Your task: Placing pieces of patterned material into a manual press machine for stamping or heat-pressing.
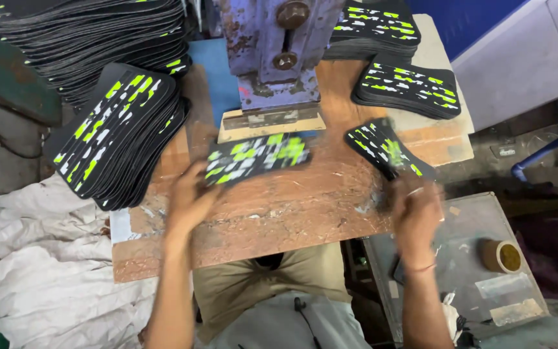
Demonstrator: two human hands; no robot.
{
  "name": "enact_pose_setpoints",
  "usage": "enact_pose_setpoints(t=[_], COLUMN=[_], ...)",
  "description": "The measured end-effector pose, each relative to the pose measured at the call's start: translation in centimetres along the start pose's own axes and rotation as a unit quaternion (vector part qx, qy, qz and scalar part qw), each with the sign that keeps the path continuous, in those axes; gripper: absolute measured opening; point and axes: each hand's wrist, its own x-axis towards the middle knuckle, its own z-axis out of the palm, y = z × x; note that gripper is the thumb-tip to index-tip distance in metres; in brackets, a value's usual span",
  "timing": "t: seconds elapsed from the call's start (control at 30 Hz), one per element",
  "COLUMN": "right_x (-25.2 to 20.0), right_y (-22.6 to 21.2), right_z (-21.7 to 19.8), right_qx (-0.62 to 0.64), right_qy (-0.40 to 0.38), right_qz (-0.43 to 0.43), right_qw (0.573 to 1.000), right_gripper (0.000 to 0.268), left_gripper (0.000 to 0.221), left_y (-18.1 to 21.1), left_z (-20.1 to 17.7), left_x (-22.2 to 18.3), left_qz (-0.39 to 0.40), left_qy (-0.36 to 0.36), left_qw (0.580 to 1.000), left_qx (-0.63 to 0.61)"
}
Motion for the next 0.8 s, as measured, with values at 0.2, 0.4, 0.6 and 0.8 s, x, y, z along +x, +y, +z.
enact_pose_setpoints(t=[0.2, 0.4, 0.6, 0.8], right_x=[-2.9, -3.6, 4.8, 4.5], right_y=[-6.2, -10.5, -13.1, -16.6], right_z=[0.5, 4.3, 10.0, 12.0], right_qx=[0.096, 0.093, 0.046, 0.082], right_qy=[-0.168, -0.183, -0.183, -0.190], right_qz=[-0.170, -0.195, -0.229, -0.293], right_qw=[0.966, 0.959, 0.955, 0.933], right_gripper=[0.051, 0.081, 0.082, 0.073], left_gripper=[0.042, 0.027, 0.024, 0.024], left_y=[-4.1, -3.4, -3.5, -2.7], left_z=[-11.6, -9.8, -8.6, -8.1], left_x=[-10.6, -11.3, -9.9, -10.0], left_qz=[-0.155, -0.176, -0.096, -0.052], left_qy=[-0.072, -0.034, -0.049, -0.039], left_qw=[0.985, 0.980, 0.994, 0.996], left_qx=[0.002, 0.090, 0.030, 0.055])
